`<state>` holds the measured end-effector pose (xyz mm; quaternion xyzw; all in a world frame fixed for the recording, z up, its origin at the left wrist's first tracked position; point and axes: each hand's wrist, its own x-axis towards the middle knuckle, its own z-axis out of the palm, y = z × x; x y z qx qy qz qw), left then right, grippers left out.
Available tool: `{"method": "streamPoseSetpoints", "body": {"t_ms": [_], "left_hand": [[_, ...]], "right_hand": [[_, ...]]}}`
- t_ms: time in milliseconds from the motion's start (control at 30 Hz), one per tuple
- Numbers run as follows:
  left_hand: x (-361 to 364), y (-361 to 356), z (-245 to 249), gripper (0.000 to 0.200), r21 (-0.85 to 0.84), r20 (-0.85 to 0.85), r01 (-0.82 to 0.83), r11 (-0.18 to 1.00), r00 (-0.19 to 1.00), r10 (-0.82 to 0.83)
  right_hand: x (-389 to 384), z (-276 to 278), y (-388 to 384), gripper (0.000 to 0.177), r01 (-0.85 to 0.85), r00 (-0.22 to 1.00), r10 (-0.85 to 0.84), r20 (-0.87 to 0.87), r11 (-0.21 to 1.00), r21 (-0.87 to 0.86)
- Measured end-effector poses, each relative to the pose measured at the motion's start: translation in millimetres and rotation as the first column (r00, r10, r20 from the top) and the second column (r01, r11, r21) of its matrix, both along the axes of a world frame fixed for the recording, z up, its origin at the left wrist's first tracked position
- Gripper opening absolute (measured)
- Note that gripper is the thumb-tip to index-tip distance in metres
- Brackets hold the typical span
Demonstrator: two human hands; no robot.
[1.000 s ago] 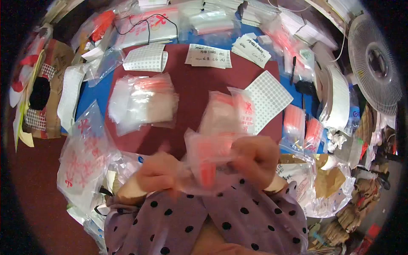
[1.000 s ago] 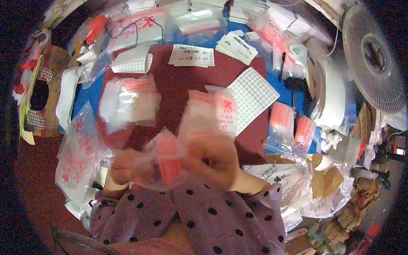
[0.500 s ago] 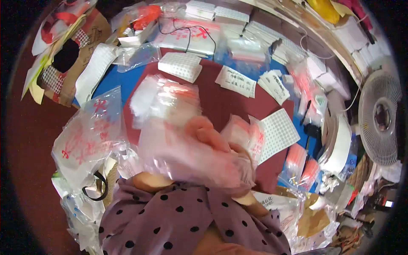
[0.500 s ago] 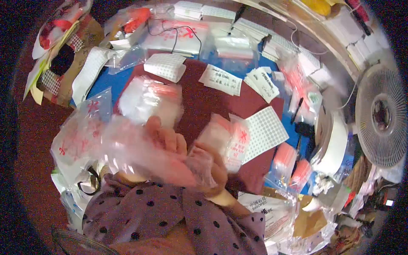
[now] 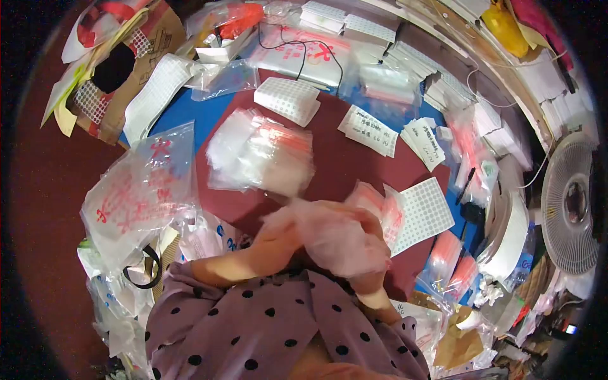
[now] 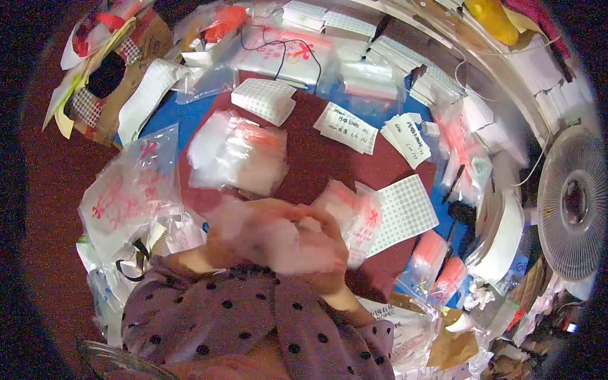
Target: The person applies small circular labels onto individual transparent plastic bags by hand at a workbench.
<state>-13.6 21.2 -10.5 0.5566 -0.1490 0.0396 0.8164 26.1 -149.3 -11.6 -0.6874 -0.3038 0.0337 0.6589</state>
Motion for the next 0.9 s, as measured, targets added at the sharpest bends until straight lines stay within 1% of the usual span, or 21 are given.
{"method": "streamPoseSetpoints", "body": {"t_ms": [33,100,133,167,200,233,300,367,400,467,500,533,567,600,633,667,733,800,833,867,900], "left_hand": [[-13.2,6.7,-12.7,0.029,0.598,-0.002,-0.242,0.764,0.953,0.303],[6.5,41.1,-28.2,0.027,0.777,0.175,-0.431,0.459,0.848,0.500],[27.0,55.9,-6.3,0.027,0.247,-0.173,-0.523,0.816,0.804,0.568],[50.0,73.5,16.3,0.027,-0.392,-0.469,-0.583,0.712,0.792,0.391],[63.0,103.9,11.8,0.027,-0.356,-0.472,-0.608,0.709,0.772,0.425],[72.1,139.6,1.1,0.026,-0.320,-0.472,-0.632,0.705,0.752,0.460],[100.2,182.6,-16.0,0.024,-0.298,-0.482,-0.785,0.544,0.615,0.624],[112.6,182.0,-8.0,0.023,-0.349,-0.640,-0.814,0.464,0.569,0.516],[107.3,165.5,-3.1,0.024,-0.275,-0.669,-0.801,0.532,0.557,0.492],[93.6,106.1,9.7,0.027,-0.077,-0.486,-0.643,0.762,0.691,0.535],[82.1,83.3,13.8,0.027,-0.074,-0.487,-0.645,0.760,0.689,0.537],[67.8,60.9,16.6,0.036,0.065,-0.299,-0.354,0.933,0.885,0.357],[52.7,40.2,18.8,0.046,0.256,-0.152,-0.042,0.966,0.985,0.084],[40.5,23.3,21.3,0.056,0.465,-0.062,0.233,0.854,0.971,-0.231],[34.8,13.0,24.0,0.066,0.664,-0.038,0.419,0.619,0.846,-0.532],[33.2,7.7,27.3,0.066,0.662,-0.036,0.416,0.624,0.848,-0.528],[29.6,1.3,31.6,0.052,-0.026,-0.225,0.671,0.741,0.718,-0.658],[22.7,-8.4,10.9,0.049,0.041,-0.242,0.580,0.814,0.796,-0.555],[20.7,-10.0,2.2,0.046,0.111,-0.250,0.481,0.869,0.860,-0.444],[19.1,-9.1,-2.2,0.046,0.109,-0.254,0.480,0.870,0.860,-0.443],[18.2,-7.6,-3.0,0.039,0.184,-0.160,0.316,0.931,0.944,-0.288]], "right_hand": [[1.6,-3.8,-3.3,0.042,-0.004,1.000,0.004,-0.004,1.000,-0.002],[3.4,-10.1,-11.0,0.052,0.230,0.866,-0.088,-0.493,0.945,0.234],[-1.3,-13.8,-30.8,0.052,0.385,0.672,0.035,-0.739,0.837,0.389],[-2.8,-28.4,-45.8,0.043,0.503,0.692,-0.112,-0.713,0.784,0.365],[1.7,-41.8,-71.4,0.044,0.348,0.884,-0.325,-0.335,0.937,0.009],[4.2,-50.6,-89.6,0.047,0.316,0.949,-0.283,0.141,0.865,-0.389],[-6.6,-45.5,-95.5,0.049,0.263,0.964,-0.260,0.058,0.898,-0.352],[-5.9,-27.2,-88.7,0.046,0.265,0.954,-0.297,-0.034,0.892,-0.367],[-1.7,-19.7,-83.8,0.046,0.259,0.957,-0.289,-0.029,0.894,-0.365],[5.3,-5.2,-72.7,0.031,0.075,0.951,-0.130,-0.280,0.977,-0.198],[4.7,17.3,-54.6,0.033,0.064,0.960,-0.136,-0.245,0.958,-0.279],[1.5,33.5,-41.4,0.034,-0.030,0.940,-0.072,-0.333,0.956,-0.293],[0.3,41.9,-33.0,0.035,-0.126,0.906,-0.014,-0.423,0.945,-0.301],[8.6,35.5,-31.7,0.033,-0.222,0.975,0.208,-0.079,0.883,-0.414],[9.6,34.3,-30.7,0.033,-0.225,0.974,0.212,-0.079,0.881,-0.417],[9.9,33.9,-30.0,0.034,-0.159,0.975,0.209,0.076,0.894,-0.419],[13.5,27.9,-24.8,0.036,-0.100,0.951,0.207,0.227,0.907,-0.410],[19.7,15.6,-15.3,0.047,0.123,0.898,0.022,0.439,0.947,-0.298],[13.9,15.7,-7.1,0.056,0.359,0.859,-0.170,0.483,0.873,-0.331],[15.2,7.6,-6.6,0.058,0.417,0.868,-0.272,0.416,0.853,-0.314],[16.3,-0.6,-6.6,0.061,0.475,0.863,-0.371,0.344,0.826,-0.302]]}}
